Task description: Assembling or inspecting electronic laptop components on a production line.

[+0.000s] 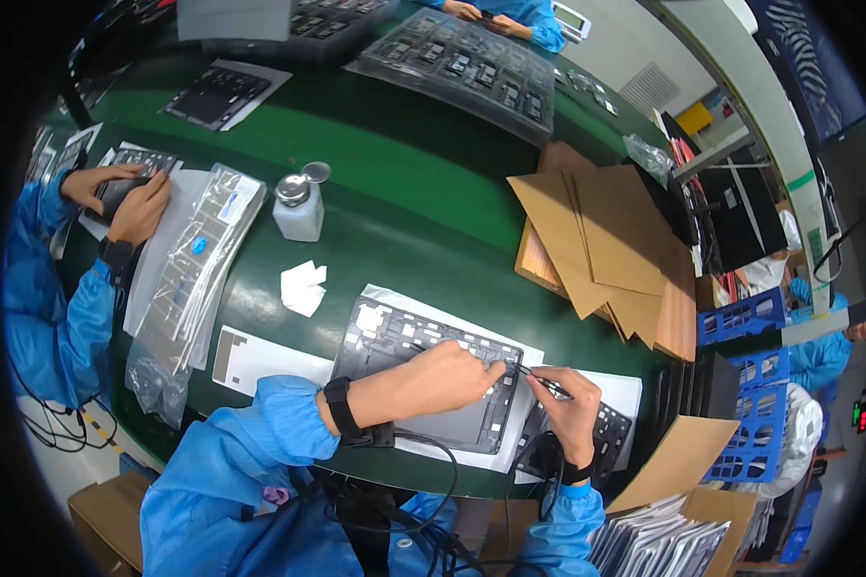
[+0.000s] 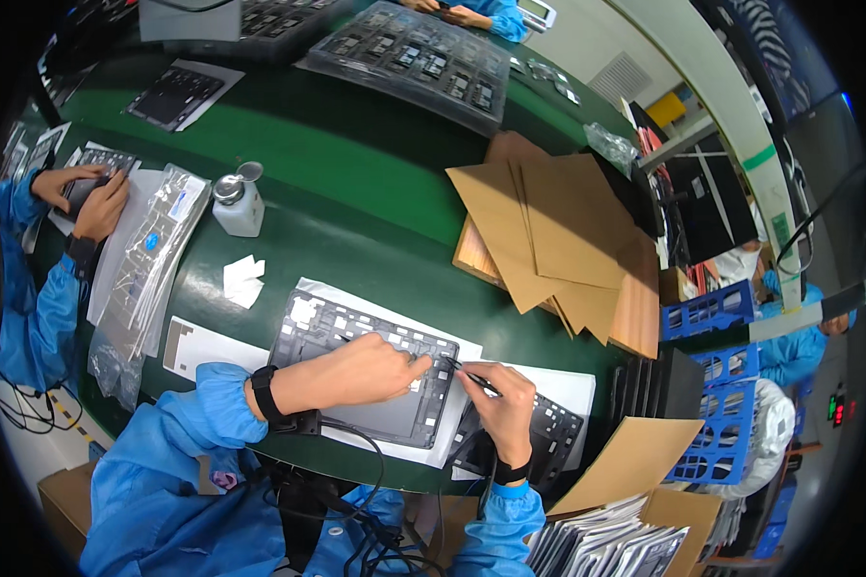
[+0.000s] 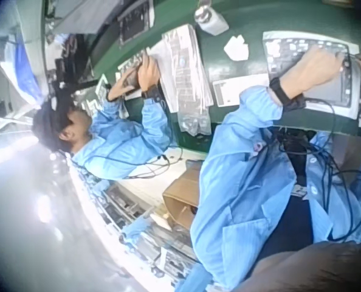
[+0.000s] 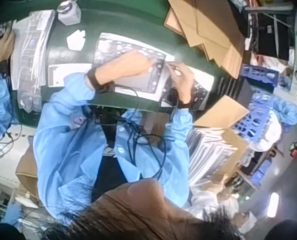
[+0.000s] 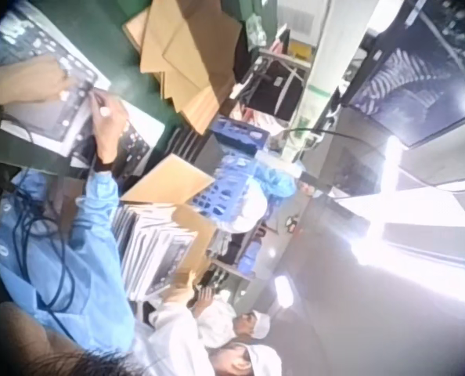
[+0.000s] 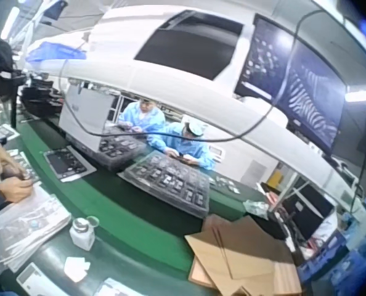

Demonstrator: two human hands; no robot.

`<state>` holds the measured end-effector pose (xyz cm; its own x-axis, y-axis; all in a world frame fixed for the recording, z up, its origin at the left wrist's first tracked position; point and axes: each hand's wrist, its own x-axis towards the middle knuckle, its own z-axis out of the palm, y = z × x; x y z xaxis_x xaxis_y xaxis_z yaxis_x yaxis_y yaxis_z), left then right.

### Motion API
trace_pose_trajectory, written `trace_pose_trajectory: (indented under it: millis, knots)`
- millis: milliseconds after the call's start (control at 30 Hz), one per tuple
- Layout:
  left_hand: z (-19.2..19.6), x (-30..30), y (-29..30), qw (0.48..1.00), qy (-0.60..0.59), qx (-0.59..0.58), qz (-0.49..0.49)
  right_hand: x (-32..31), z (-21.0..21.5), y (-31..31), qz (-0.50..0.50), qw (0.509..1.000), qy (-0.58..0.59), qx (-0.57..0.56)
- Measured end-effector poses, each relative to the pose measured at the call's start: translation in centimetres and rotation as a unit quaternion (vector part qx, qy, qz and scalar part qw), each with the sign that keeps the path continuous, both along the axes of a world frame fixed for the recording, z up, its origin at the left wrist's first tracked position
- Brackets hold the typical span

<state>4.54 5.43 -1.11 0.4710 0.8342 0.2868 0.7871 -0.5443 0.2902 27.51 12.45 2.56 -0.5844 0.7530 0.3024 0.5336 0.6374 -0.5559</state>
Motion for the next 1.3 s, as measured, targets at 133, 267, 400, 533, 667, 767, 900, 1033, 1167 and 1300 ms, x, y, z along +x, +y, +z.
trace_pose_trajectory:
  millis: [133,267,400,533,667,767,900,1033,1167,1300]
  knots:
    - [-1.1,0.5,1.0,1.000,0.016,-0.020,-0.010,0.2,-0.1,0.6,0.018,1.000,0.010,0.015]
    - [-1.5,0.5,1.4,0.998,0.034,-0.050,-0.015,0.2,-0.3,1.0,0.025,0.999,0.003,0.028]
    - [-2.1,0.5,1.4,0.998,0.033,-0.059,-0.015,0.2,-0.6,1.1,0.025,0.999,0.008,0.020]
    - [-1.8,0.6,1.2,0.998,0.019,-0.049,-0.019,0.1,-0.3,1.0,0.026,0.999,0.000,0.018]
    - [-2.2,0.6,1.3,0.998,0.022,-0.048,-0.016,-0.1,-0.4,1.2,0.026,1.000,0.001,0.016]
    - [-2.3,0.6,1.3,0.999,0.020,-0.043,-0.016,0.0,-0.6,1.2,0.031,0.999,0.000,0.020]
    - [-2.2,0.7,1.3,0.999,0.020,-0.042,-0.015,0.1,-0.5,1.2,0.032,0.999,-0.006,0.024]
    - [-2.2,0.7,1.3,0.999,0.020,-0.045,-0.014,0.1,-0.5,1.2,0.034,0.999,-0.004,0.025]
    - [-2.1,0.7,1.3,0.998,0.026,-0.047,-0.014,0.1,-0.6,1.3,0.035,0.999,-0.006,0.022]
    - [-2.1,0.9,1.4,0.999,0.019,-0.031,-0.009,0.3,-0.8,1.4,0.036,0.999,-0.005,0.025]
